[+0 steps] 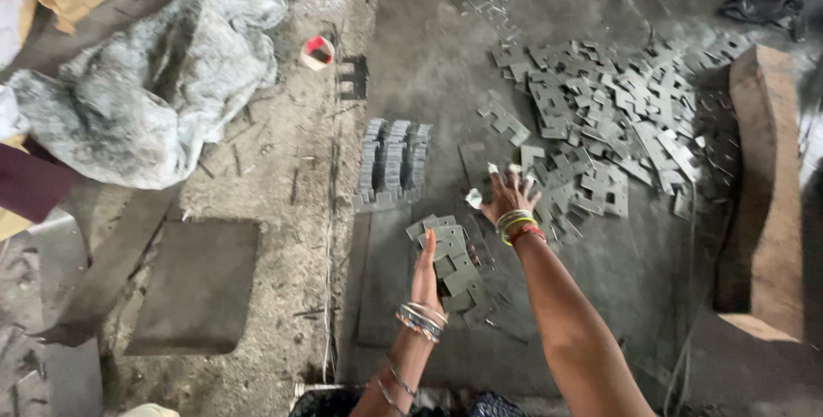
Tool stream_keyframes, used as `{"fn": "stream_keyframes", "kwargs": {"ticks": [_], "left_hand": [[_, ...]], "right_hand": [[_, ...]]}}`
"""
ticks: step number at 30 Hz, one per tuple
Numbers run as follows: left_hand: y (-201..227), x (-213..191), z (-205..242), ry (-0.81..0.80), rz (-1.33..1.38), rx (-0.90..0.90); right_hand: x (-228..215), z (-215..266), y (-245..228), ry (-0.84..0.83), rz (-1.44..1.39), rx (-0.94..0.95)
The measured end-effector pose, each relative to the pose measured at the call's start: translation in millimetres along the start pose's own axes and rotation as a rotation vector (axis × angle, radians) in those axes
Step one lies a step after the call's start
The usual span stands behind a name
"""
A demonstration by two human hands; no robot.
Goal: The person sits on the floor and wipes small metal brackets with a white cloth. They pick up brackets from a pile, wipe them, and place them into neat stacks. The person occasionally uses a metal rod to move the pile of brackets.
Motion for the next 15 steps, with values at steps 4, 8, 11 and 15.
{"fn": "stream_keyframes", "kwargs": {"ticks": [4,8,11,15], "left_hand": [[11.8,17.3,14.8,-0.177,0.346,-0.002],[23.4,27.2,15.2,-0.219,0.379,0.024],[16.1,22.2,19.9,-0.206,0.411,0.002],[18.3,18.8,27.5,-0.213,0.422,-0.026]], "right_hand": [[-7.7,7.6,6.1,-0.075,-0.070,0.033],[-12.7,43.3,13.9,0.006,-0.020,-0.134],[1.0,85.6,27.2,0.002,0.034,-0.258],[8.2,118.9,43.0,-0.015,0.094,-0.449]]}}
Point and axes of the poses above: each hand's wrist, its own z-axis away from the middle knuckle, its own x-axis out of the palm, y = z × x, the point moved 8 cm from there along -z, towards the middle knuckle, and after that the axes turned 7 degrees about -x, right-handed, at the moved point
